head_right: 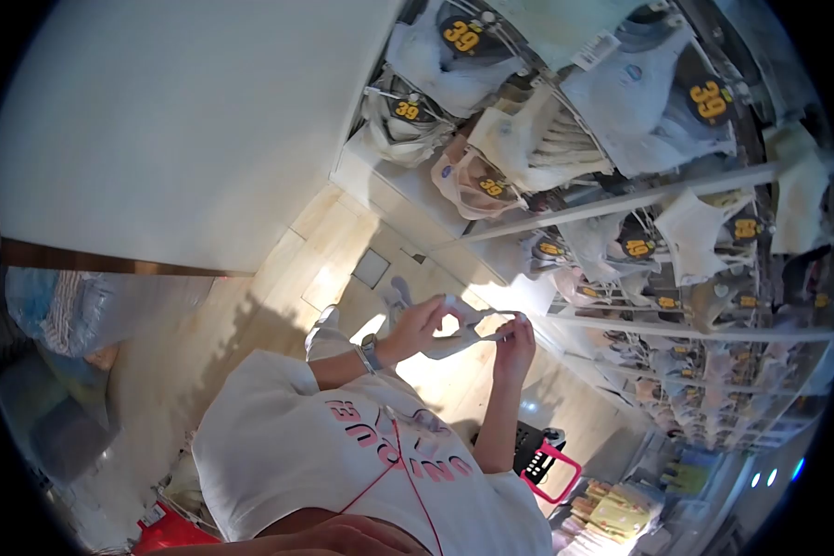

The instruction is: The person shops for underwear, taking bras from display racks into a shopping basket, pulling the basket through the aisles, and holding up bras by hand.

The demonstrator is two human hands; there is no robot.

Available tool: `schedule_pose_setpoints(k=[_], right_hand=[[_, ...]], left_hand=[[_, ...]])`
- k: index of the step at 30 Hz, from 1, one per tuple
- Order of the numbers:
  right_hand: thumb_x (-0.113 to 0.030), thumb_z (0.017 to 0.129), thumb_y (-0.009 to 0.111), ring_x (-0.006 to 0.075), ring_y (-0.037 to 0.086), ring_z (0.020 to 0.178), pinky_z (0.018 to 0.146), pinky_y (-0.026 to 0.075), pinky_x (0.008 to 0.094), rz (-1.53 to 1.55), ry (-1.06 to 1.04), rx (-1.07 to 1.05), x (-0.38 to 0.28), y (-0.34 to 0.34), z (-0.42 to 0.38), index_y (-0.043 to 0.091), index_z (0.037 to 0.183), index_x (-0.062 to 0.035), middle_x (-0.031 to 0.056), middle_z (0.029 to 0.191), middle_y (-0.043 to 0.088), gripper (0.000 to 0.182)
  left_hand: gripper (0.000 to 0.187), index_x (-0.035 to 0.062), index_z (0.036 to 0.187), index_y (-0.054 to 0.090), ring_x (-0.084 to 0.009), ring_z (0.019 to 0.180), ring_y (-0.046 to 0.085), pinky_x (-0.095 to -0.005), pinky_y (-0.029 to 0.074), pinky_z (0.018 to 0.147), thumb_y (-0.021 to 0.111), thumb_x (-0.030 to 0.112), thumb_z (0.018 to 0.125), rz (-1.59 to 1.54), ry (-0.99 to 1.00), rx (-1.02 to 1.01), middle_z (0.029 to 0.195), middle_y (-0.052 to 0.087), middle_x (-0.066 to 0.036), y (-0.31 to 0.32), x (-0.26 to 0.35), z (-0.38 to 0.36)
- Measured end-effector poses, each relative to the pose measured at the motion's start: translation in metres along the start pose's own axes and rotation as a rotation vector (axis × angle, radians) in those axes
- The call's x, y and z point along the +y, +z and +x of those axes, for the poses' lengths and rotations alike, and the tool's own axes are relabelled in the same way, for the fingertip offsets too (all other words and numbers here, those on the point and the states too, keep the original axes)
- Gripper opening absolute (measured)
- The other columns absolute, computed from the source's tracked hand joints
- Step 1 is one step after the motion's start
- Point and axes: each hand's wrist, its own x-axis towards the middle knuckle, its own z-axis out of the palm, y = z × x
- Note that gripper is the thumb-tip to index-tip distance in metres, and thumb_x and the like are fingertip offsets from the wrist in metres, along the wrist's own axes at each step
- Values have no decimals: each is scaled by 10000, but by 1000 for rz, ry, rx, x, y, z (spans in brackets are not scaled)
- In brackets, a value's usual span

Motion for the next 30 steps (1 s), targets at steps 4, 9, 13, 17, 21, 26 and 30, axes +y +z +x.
schedule_pose_setpoints(k=[4, 9, 13, 17, 21, 26, 30], right_hand=[[-175, 923, 561, 120, 542, 785, 690, 449, 254, 72, -33, 155, -24, -39, -18, 583, 1080, -43, 9, 885, 586, 206], [-177, 937, 547, 176, 527, 1056, 882, 443, 310, 287, -176, 268, -29, -102, -27, 546, 1173, -42, 54, 1192, 573, 271], [-170, 953, 513, 197, 498, 1129, 931, 429, 332, 385, -259, 95, -48, -135, -25, 532, 1188, -36, 84, 1263, 524, 271], [-166, 954, 506, 198, 540, 1067, 914, 449, 314, 307, -383, 9, -73, -157, -43, 556, 1123, 12, 111, 1146, 565, 250], [-204, 960, 492, 187, 547, 957, 859, 421, 300, 267, -499, -328, -95, -232, -66, 557, 1101, 20, 87, 1017, 583, 272], [-184, 944, 509, 144, 422, 822, 729, 377, 276, 348, -592, -28, -140, -278, -134, 524, 927, -5, 53, 905, 467, 180], [-196, 910, 571, 168, 411, 863, 734, 348, 307, 364, -709, -25, -163, -339, -180, 544, 896, -25, 41, 912, 464, 174]], left_hand=[[235, -21, 1166, 468, -147, 831, 578, -270, 467, 771, 371, 119, 1004, -52, 159, 51, 971, 607, -91, -11, 17, 17], [264, -6, 1198, 515, -130, 768, 566, -261, 464, 706, 381, 64, 981, -166, 248, 46, 852, 596, -49, -12, 46, 20], [298, 17, 1258, 482, -72, 703, 485, -216, 411, 640, 419, 84, 975, -159, 184, -65, 794, 552, -12, 5, 60, 12], [357, 37, 1309, 410, -54, 709, 434, -204, 377, 661, 472, 81, 960, -245, 103, -151, 800, 464, 30, 51, 92, -3], [431, 103, 1331, 357, -83, 762, 455, -215, 362, 674, 508, 63, 930, -443, 219, -352, 874, 493, -25, 113, 145, -12], [531, 148, 1343, 312, -95, 632, 455, -257, 398, 690, 540, 61, 872, -879, 433, -860, 910, 529, -150, 215, 208, -27], [494, 190, 1293, 364, -100, 618, 449, -240, 396, 642, 557, 55, 859, -1135, 343, -1249, 946, 530, -202, 301, 231, -55]])
